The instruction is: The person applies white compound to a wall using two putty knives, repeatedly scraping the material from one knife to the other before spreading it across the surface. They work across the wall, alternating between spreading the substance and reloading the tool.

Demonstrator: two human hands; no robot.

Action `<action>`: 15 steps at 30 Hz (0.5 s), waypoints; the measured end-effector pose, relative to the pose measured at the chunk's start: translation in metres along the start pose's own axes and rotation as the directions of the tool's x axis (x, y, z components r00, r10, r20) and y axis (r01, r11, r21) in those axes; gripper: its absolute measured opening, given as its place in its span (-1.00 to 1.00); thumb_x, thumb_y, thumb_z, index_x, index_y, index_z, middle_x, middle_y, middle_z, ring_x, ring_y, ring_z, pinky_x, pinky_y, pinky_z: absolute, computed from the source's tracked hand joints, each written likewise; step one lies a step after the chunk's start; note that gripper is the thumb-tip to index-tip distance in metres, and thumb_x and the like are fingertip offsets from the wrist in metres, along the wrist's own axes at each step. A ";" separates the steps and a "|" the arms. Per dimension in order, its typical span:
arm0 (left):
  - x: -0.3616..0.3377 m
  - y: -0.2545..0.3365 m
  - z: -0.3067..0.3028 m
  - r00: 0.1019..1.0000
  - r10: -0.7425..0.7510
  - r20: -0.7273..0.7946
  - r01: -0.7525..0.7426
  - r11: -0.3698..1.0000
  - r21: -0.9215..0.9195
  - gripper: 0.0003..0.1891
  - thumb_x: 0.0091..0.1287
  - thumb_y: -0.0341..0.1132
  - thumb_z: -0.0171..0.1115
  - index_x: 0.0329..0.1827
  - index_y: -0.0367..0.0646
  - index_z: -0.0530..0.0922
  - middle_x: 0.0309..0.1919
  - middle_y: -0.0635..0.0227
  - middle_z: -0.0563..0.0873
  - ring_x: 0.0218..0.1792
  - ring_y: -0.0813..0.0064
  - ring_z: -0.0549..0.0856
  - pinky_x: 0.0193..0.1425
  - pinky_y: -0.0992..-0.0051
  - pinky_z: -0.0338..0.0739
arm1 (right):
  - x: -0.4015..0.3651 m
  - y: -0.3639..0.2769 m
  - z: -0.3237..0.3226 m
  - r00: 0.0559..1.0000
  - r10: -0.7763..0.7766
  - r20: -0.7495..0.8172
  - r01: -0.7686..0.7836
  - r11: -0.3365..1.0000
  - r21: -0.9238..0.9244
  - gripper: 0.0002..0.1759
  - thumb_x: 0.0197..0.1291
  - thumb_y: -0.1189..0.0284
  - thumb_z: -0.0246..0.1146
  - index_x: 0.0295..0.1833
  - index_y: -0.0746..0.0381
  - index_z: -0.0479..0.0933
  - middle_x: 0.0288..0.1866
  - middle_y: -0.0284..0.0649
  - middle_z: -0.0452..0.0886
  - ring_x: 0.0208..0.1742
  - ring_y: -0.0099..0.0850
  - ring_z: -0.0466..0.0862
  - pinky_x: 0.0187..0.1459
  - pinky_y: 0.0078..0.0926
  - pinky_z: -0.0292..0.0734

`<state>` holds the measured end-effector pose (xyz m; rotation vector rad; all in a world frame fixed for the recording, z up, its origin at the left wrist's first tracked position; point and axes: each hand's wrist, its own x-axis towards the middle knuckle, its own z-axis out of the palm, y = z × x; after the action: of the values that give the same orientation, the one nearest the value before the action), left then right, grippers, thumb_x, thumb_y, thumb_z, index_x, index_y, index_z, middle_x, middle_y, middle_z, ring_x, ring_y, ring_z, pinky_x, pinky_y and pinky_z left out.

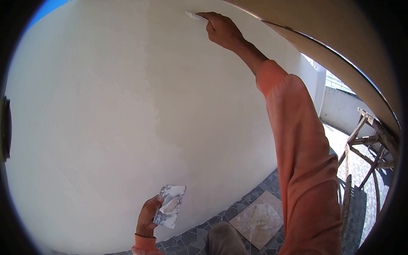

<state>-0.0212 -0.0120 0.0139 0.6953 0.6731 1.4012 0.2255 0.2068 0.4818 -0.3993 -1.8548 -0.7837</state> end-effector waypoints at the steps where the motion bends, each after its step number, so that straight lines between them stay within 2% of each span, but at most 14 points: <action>1: 0.000 0.000 -0.001 1.000 -0.005 -0.001 0.005 1.000 -0.003 -0.54 0.54 -0.41 0.06 0.39 -0.57 0.37 0.14 -0.08 0.71 0.05 0.15 0.80 0.18 0.25 0.75 | -0.001 0.002 0.001 1.000 -0.006 0.014 0.006 1.000 -0.024 -0.51 0.46 0.50 0.02 0.44 0.10 0.51 -0.04 -0.07 0.74 -0.18 -0.23 0.70 -0.02 -0.26 0.62; 6: 0.001 -0.002 -0.002 1.000 0.009 0.029 -0.008 0.999 -0.038 -0.54 0.54 -0.42 0.05 0.39 -0.57 0.37 0.14 -0.09 0.71 0.05 0.14 0.80 0.17 0.25 0.76 | -0.001 0.003 0.006 0.997 -0.023 0.080 0.028 0.998 -0.056 -0.39 0.38 0.61 -0.04 0.50 0.05 0.45 0.21 -0.11 0.68 0.00 -0.21 0.69 0.11 -0.25 0.60; 9: 0.001 -0.002 -0.003 1.000 0.012 0.025 -0.011 1.000 -0.023 -0.55 0.54 -0.42 0.05 0.39 -0.57 0.37 0.14 -0.08 0.71 0.05 0.14 0.80 0.17 0.25 0.76 | 0.004 0.003 0.015 0.995 -0.069 0.076 0.077 0.992 -0.100 -0.29 0.31 0.69 -0.08 0.55 0.00 0.41 0.35 -0.19 0.57 0.17 -0.22 0.63 0.21 -0.26 0.55; 12: 0.002 -0.002 -0.005 1.000 0.005 0.028 -0.004 1.000 -0.024 -0.55 0.54 -0.42 0.06 0.39 -0.57 0.37 0.14 -0.08 0.71 0.05 0.15 0.80 0.17 0.25 0.75 | 0.003 0.000 0.015 0.989 -0.023 0.144 0.037 0.995 -0.097 -0.25 0.29 0.73 -0.08 0.56 0.00 0.39 0.37 -0.24 0.51 0.30 -0.22 0.55 0.29 -0.28 0.51; 15: 0.000 -0.001 -0.002 1.000 0.005 0.021 -0.005 1.000 -0.024 -0.55 0.53 -0.43 0.06 0.39 -0.56 0.37 0.14 -0.07 0.71 0.05 0.16 0.80 0.17 0.25 0.75 | -0.002 -0.001 0.020 0.993 -0.045 0.111 0.059 0.990 -0.126 -0.25 0.28 0.76 -0.06 0.56 0.02 0.39 0.31 -0.24 0.54 0.29 -0.21 0.56 0.28 -0.27 0.53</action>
<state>-0.0224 -0.0118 0.0120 0.6928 0.6375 1.4022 0.2116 0.2194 0.4748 -0.4854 -1.9265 -0.9370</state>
